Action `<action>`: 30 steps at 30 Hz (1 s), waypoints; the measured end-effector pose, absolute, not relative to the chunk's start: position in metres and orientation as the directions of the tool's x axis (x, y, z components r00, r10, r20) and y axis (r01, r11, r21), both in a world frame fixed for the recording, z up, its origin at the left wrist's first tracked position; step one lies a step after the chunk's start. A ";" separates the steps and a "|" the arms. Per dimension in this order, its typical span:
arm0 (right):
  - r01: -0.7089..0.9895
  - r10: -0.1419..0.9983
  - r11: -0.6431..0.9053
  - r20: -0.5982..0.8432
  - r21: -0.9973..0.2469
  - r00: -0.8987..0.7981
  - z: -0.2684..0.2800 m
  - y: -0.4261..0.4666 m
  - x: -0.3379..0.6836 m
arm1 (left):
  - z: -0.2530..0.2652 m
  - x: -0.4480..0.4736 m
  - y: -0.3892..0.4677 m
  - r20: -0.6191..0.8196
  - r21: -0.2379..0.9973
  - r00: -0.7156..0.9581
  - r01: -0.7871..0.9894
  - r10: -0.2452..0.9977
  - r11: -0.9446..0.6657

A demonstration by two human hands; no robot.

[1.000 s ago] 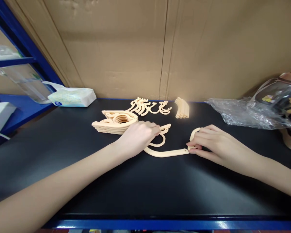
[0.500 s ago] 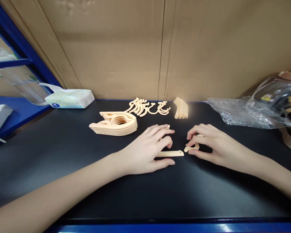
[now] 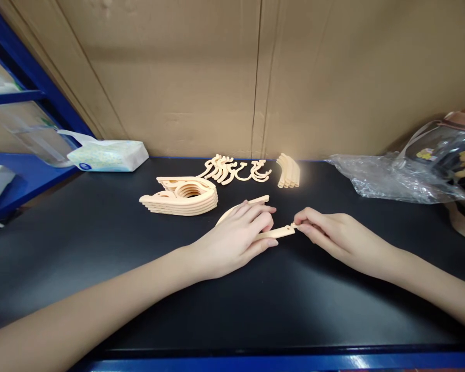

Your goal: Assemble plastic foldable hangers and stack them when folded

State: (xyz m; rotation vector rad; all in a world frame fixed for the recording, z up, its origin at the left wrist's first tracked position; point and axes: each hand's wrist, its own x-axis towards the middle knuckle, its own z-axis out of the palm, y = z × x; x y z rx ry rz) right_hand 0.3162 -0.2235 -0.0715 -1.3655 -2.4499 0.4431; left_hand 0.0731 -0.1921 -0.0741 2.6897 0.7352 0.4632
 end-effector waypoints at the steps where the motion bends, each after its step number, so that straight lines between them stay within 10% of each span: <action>1: 0.759 0.855 0.499 0.099 -0.419 -0.508 -0.071 -0.224 0.316 | -0.074 0.073 -0.192 0.230 0.381 0.814 0.429 0.533 -0.819; 9: 0.675 0.843 0.492 0.109 -0.550 -0.526 -0.072 -0.227 0.314 | -0.077 0.073 -0.193 0.281 0.341 0.810 0.417 0.515 -0.843; 30: 0.736 0.828 0.546 0.123 -0.401 -0.547 -0.074 -0.229 0.308 | -0.082 0.076 -0.193 0.279 0.245 0.845 0.397 0.457 -0.885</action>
